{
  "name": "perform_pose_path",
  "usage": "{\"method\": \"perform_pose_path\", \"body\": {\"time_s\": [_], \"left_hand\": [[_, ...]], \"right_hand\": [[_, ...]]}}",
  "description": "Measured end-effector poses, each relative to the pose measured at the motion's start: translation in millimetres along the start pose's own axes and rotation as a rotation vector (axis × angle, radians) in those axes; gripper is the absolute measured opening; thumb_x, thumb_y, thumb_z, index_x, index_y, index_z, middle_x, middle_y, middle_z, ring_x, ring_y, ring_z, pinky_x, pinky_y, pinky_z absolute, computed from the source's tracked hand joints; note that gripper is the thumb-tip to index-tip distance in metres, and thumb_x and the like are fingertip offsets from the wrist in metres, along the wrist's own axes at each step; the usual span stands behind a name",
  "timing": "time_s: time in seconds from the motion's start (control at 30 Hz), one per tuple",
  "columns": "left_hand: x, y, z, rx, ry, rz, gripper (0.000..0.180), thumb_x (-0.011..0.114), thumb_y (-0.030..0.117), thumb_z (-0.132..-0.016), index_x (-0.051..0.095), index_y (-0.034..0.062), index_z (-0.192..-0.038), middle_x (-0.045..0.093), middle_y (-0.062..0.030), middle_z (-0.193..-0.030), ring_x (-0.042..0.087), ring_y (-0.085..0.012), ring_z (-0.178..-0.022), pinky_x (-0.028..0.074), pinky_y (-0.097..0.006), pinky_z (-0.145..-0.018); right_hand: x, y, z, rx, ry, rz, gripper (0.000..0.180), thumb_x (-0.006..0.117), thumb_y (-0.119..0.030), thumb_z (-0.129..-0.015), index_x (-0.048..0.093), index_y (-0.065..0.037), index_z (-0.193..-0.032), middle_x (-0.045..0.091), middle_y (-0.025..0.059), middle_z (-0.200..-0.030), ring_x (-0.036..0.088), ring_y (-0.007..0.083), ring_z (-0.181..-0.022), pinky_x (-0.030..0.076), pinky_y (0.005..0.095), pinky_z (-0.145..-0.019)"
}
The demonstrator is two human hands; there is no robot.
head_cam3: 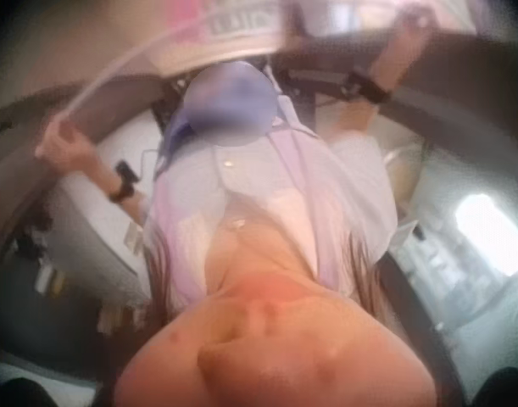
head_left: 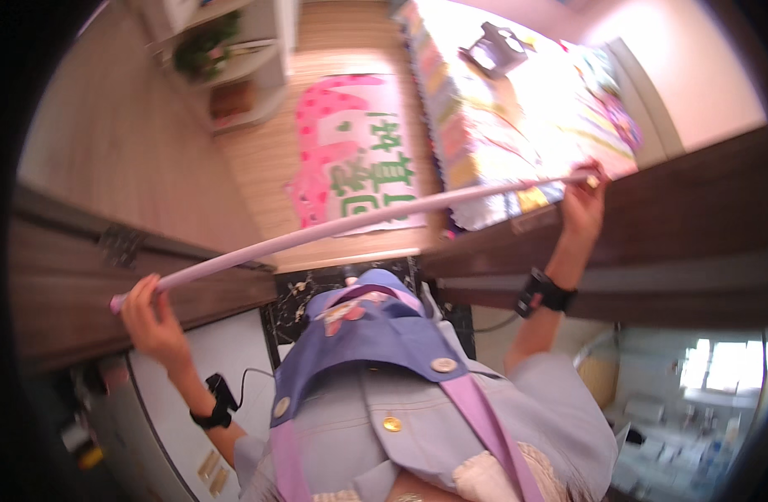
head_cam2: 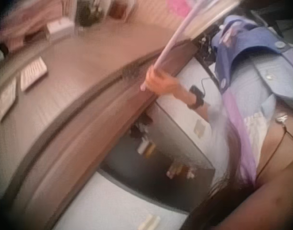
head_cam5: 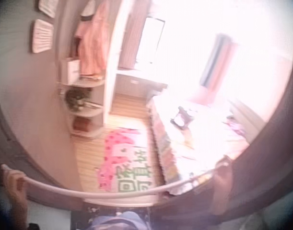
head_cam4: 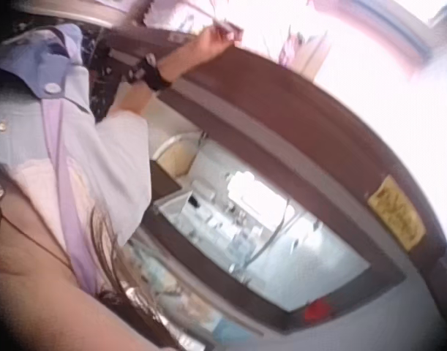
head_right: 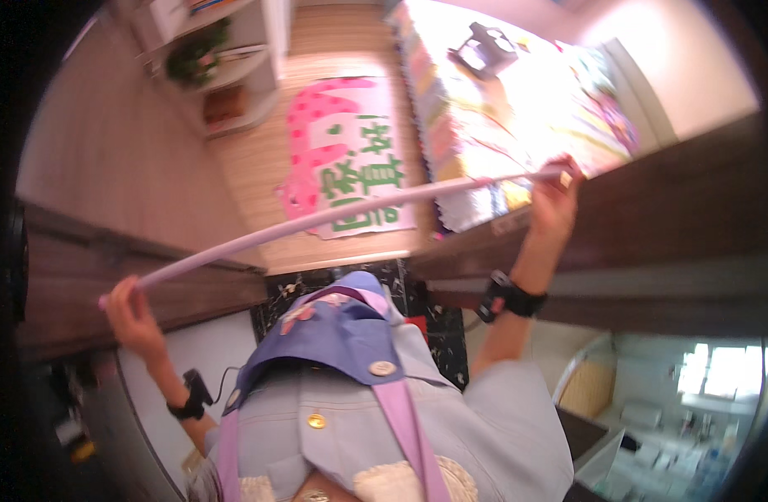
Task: The person connects several sections of a pink plastic rod together, wipes one section with a cloth over a sink, and then holds the assembled rod while standing in a bedroom.
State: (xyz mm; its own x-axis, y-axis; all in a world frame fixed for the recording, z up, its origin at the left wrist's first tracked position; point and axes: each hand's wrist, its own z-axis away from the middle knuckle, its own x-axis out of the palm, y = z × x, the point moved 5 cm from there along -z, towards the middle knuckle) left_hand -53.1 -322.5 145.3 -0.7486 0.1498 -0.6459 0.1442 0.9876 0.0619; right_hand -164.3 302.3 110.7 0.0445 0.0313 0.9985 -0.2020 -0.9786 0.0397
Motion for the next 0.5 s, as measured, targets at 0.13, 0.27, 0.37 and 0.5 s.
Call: {"method": "perform_pose_path", "body": {"time_s": [0.13, 0.27, 0.37, 0.5], "left_hand": [[-1, -11, 12, -0.016, -0.018, 0.017, 0.014, 0.058, 0.004, -0.083, 0.059, 0.0043, -0.097, 0.060, -0.0071, -0.095, 0.057, -0.0246, -0.087, 0.045, -0.034, -0.077], [8, -9, 13, -0.123, -0.091, 0.053, 0.017, 0.056, 0.004, -0.085, 0.058, 0.0030, -0.101, 0.058, -0.0076, -0.097, 0.057, -0.0250, -0.087, 0.045, -0.034, -0.077], [4, -4, 8, 0.004, -0.051, 0.019, 0.018, 0.055, 0.004, -0.085, 0.058, 0.0031, -0.103, 0.058, -0.0083, -0.097, 0.056, -0.0247, -0.087, 0.046, -0.034, -0.076], [1, -2, 10, 0.008, -0.058, 0.043, 0.017, 0.055, 0.004, -0.086, 0.058, 0.0022, -0.102, 0.057, -0.0092, -0.096, 0.056, -0.0249, -0.088, 0.046, -0.034, -0.075]], "right_hand": [[28, 36, 18, -0.103, -0.012, 0.013, 0.022, 0.045, -0.015, -0.090, 0.053, 0.005, -0.093, 0.058, 0.0114, -0.089, 0.054, 0.0222, -0.080, 0.044, 0.0346, -0.079], [43, 38, 39, -0.262, 0.118, 0.132, 0.024, 0.044, -0.015, -0.091, 0.050, 0.007, -0.096, 0.053, 0.0107, -0.084, 0.051, 0.0223, -0.077, 0.044, 0.0352, -0.076], [35, 19, 41, -0.367, 0.154, 0.265, 0.022, 0.049, -0.015, -0.090, 0.048, 0.006, -0.096, 0.052, 0.0113, -0.089, 0.051, 0.0219, -0.078, 0.046, 0.0342, -0.075], [25, 5, 37, -0.384, 0.104, 0.257, 0.019, 0.057, -0.009, -0.085, 0.048, 0.006, -0.092, 0.051, 0.0108, -0.090, 0.051, 0.0207, -0.078, 0.047, 0.0306, -0.076]]}}
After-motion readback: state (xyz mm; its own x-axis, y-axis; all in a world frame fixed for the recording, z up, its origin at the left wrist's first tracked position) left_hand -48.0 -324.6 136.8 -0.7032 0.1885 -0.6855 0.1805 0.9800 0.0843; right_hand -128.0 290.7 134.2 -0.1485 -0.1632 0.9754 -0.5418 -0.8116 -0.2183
